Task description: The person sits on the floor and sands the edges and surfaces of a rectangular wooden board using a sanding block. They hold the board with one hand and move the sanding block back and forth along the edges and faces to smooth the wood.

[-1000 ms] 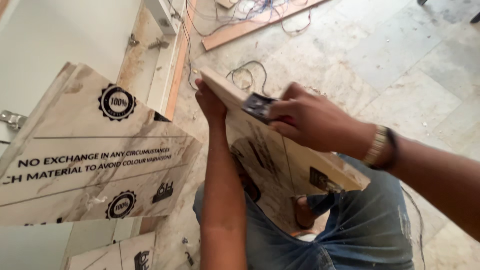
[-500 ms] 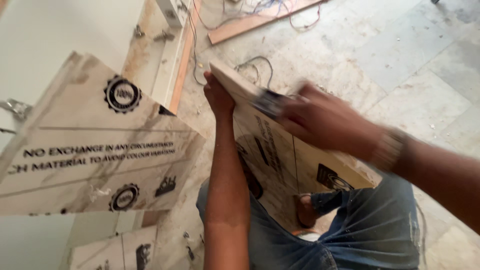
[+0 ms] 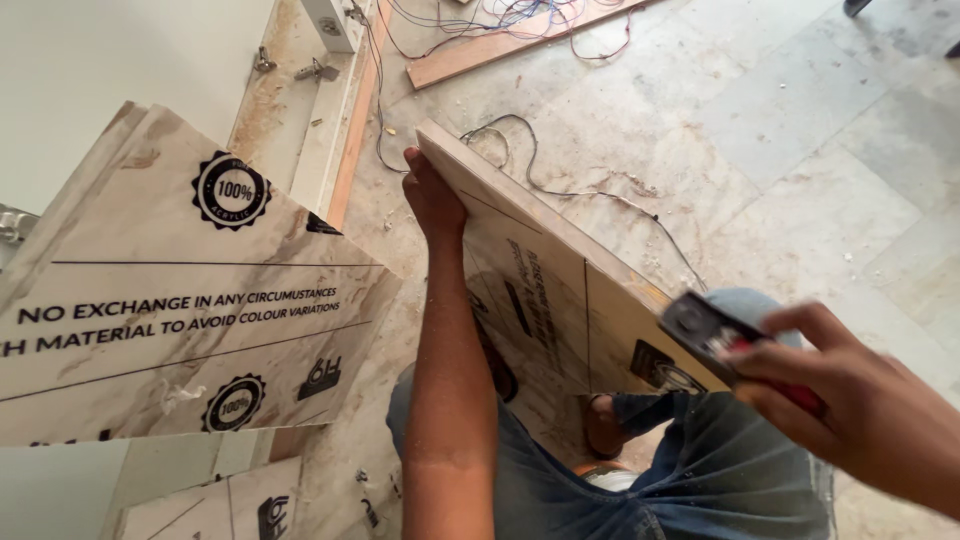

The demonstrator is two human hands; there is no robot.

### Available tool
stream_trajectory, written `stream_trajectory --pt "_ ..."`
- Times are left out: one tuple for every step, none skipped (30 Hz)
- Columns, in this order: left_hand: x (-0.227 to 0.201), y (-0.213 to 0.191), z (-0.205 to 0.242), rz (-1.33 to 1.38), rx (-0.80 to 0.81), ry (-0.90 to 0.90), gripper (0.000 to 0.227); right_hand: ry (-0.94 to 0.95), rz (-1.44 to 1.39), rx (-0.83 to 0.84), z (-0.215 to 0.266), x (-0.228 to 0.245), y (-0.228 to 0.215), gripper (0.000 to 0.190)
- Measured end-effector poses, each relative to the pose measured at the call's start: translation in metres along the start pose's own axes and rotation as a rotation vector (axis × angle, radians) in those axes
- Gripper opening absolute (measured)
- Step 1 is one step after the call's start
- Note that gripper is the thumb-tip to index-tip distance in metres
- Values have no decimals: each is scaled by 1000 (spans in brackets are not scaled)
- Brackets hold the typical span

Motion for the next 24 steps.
stream_trajectory --pt "1 2 0 3 4 -6 78 3 -3 -5 -6 9 -1 34" --pt "2 2 0 5 -3 -12 77 -50 -54 -50 -30 26 -10 33" --pt "4 0 2 7 -10 -18 76 -268 -120 -163 -60 65 -26 31" --pt "5 -1 2 -2 -6 -19 77 -540 -89 -334 -89 115 -45 34" --pt "5 -4 3 -10 -2 -20 78 -561 -72 -290 -130 155 -51 39" --pt "4 -2 3 -17 7 -16 78 -558 -82 -302 -161 193 -64 41" --pt "4 -1 1 -11 2 -33 78 -552 -214 -421 -177 227 -87 34" --pt "6 -3 -1 -10 -4 -56 77 -542 -248 -409 -180 238 -88 31" --pt "9 -6 -6 -8 -10 -79 77 -531 -281 -397 -183 249 -89 31" --pt "8 -7 -3 4 0 -58 77 -520 -309 -374 -182 254 -86 32" --pt "7 -8 -1 16 10 -36 78 -534 -215 -357 -176 245 -81 27" --pt "4 -7 -2 35 17 -12 78 -549 -115 -345 -163 226 -74 31" --pt "4 -8 -4 15 2 -10 79 -497 -167 -283 -146 201 -60 32" --pt "5 -8 -1 -15 5 -16 79 -637 -242 -362 -114 183 -60 25" --pt "5 -8 2 -45 7 -22 80 -520 -226 -256 -95 148 -44 28" --pt "3 -8 3 -43 12 -13 80 -445 -80 -187 -77 117 -29 32" --pt "1 -8 3 -41 18 -4 80 -231 -45 -111 -54 78 -14 37" --pt "-3 -7 4 -34 19 9 81 -197 -44 -105 -31 58 -9 39" --pt "-7 -6 6 -16 17 15 80 -183 -30 -102 -26 47 -6 40" --pt "-11 -8 8 -4 17 24 80 -171 -22 -100 -22 40 -3 41" --pt "-14 -9 10 8 17 34 79 -179 -2 -101 -23 39 -2 41" --pt "-14 -10 10 -6 10 29 79 -173 14 -94 -28 43 0 40" --pt "-14 -9 11 -19 3 25 78 -167 31 -87 -31 50 0 40" --pt "-12 -8 11 -28 -12 22 78 -154 58 -75 -58 63 -5 39"
Point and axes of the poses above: each hand's wrist, its own z-axis away from the middle knuckle, its own y-axis out of the palm, x = y × z, the point moved 9 cm from there along -z, towards the middle knuckle, and after that the axes turned 14 degrees about -x, right-handed, at the moved point
